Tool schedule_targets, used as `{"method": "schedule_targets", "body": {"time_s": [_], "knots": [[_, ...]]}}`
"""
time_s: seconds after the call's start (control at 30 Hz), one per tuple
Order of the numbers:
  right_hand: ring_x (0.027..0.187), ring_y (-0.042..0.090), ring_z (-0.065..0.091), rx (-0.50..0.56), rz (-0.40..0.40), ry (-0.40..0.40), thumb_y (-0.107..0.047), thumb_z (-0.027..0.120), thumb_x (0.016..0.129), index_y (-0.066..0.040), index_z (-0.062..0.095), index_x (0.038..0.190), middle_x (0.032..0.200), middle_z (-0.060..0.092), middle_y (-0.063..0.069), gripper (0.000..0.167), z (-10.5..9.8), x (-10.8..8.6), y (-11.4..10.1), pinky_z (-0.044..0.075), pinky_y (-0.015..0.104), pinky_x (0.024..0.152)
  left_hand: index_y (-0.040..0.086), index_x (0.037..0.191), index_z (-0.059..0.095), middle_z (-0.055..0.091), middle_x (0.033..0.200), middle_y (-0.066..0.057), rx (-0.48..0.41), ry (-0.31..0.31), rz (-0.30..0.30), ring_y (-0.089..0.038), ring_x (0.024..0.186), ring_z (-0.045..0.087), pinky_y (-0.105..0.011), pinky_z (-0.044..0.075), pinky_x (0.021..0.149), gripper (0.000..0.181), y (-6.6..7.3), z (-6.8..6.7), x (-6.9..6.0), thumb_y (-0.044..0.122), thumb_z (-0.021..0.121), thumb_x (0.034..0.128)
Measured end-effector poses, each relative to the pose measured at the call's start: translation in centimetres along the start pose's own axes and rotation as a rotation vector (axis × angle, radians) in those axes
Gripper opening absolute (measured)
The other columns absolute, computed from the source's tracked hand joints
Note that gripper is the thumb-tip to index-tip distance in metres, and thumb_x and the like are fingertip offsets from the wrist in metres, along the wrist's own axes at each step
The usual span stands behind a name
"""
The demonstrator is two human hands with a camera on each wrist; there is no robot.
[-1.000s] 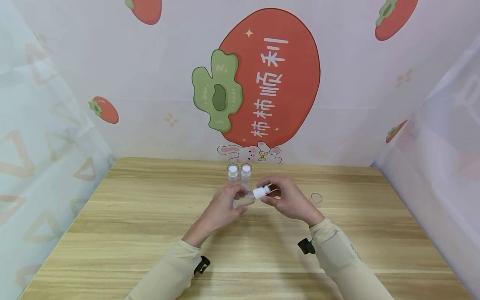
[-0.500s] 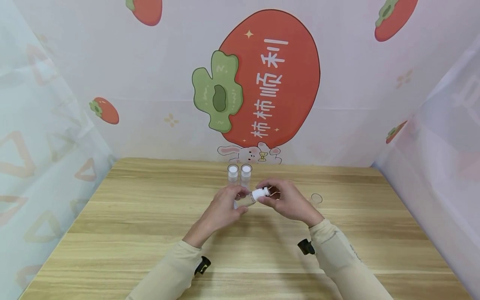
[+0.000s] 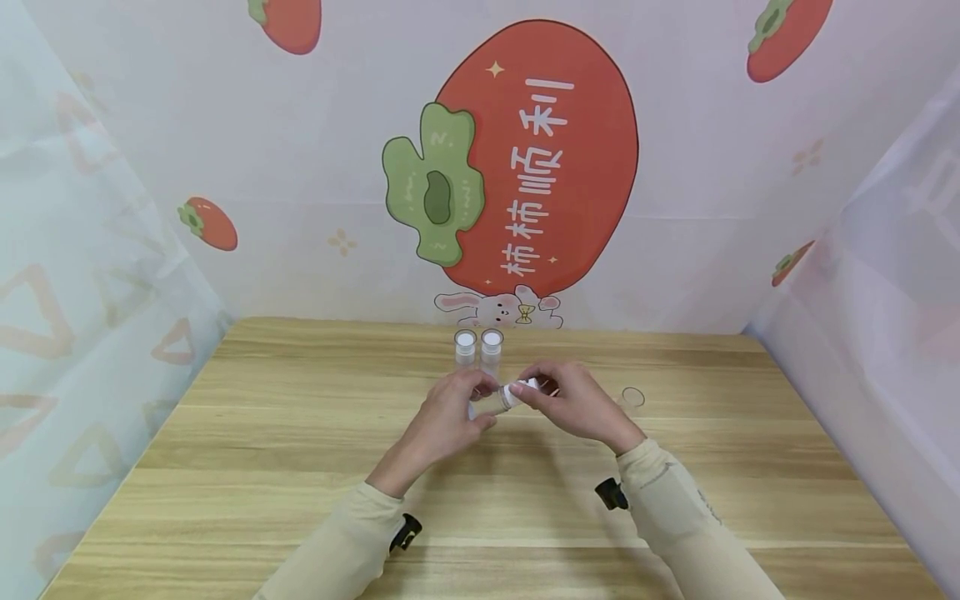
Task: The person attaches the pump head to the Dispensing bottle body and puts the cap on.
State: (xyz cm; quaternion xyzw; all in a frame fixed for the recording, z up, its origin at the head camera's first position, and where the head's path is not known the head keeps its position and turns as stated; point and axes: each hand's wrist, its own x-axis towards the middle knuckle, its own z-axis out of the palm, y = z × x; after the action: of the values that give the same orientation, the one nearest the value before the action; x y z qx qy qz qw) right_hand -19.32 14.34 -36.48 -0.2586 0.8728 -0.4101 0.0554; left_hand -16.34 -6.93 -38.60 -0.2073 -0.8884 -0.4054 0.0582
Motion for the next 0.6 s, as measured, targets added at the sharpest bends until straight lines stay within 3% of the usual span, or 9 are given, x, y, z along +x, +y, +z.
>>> {"method": "schedule_targets", "body": {"time_s": [0.13,0.27,0.43,0.6], "knots": [[0.087,0.018,0.065,0.037,-0.034,-0.017,-0.021,0.076,0.093,-0.004,0.069,0.116,0.100,0.070,0.002,0.029,-0.21,-0.19,0.12,0.058,0.038,0.079,0.000,0.107,0.069,0.069,0.105,-0.014,0.002,0.001,-0.008,-0.031,0.095,0.065,-0.047,0.053,0.085,0.032,-0.02,0.00,0.02,-0.003,0.083,0.0785],[0.094,0.022,0.065,0.066,-0.095,-0.048,-0.010,0.079,0.089,-0.004,0.068,0.119,0.107,0.069,0.004,0.033,-0.41,-0.31,0.12,0.058,0.041,0.082,0.002,0.107,0.069,0.069,0.104,-0.012,0.014,0.004,-0.016,-0.027,0.094,0.064,-0.046,0.053,0.084,0.032,-0.05,0.02,0.04,-0.003,0.083,0.0784],[0.093,0.019,0.064,0.039,-0.110,-0.057,-0.005,0.077,0.090,-0.006,0.069,0.116,0.105,0.069,0.003,0.027,-0.42,-0.29,0.06,0.058,0.038,0.081,0.001,0.106,0.069,0.069,0.104,-0.014,0.012,0.003,-0.011,-0.027,0.094,0.064,-0.047,0.053,0.084,0.032,0.00,0.04,0.04,-0.003,0.083,0.0783],[0.087,0.017,0.064,0.024,-0.088,-0.057,-0.014,0.074,0.094,-0.008,0.071,0.111,0.095,0.068,0.000,0.018,-0.32,-0.20,0.07,0.057,0.034,0.078,0.000,0.107,0.069,0.069,0.104,-0.014,0.007,0.005,-0.009,-0.028,0.094,0.064,-0.047,0.053,0.084,0.032,0.07,0.01,0.03,-0.004,0.083,0.0783]]}}
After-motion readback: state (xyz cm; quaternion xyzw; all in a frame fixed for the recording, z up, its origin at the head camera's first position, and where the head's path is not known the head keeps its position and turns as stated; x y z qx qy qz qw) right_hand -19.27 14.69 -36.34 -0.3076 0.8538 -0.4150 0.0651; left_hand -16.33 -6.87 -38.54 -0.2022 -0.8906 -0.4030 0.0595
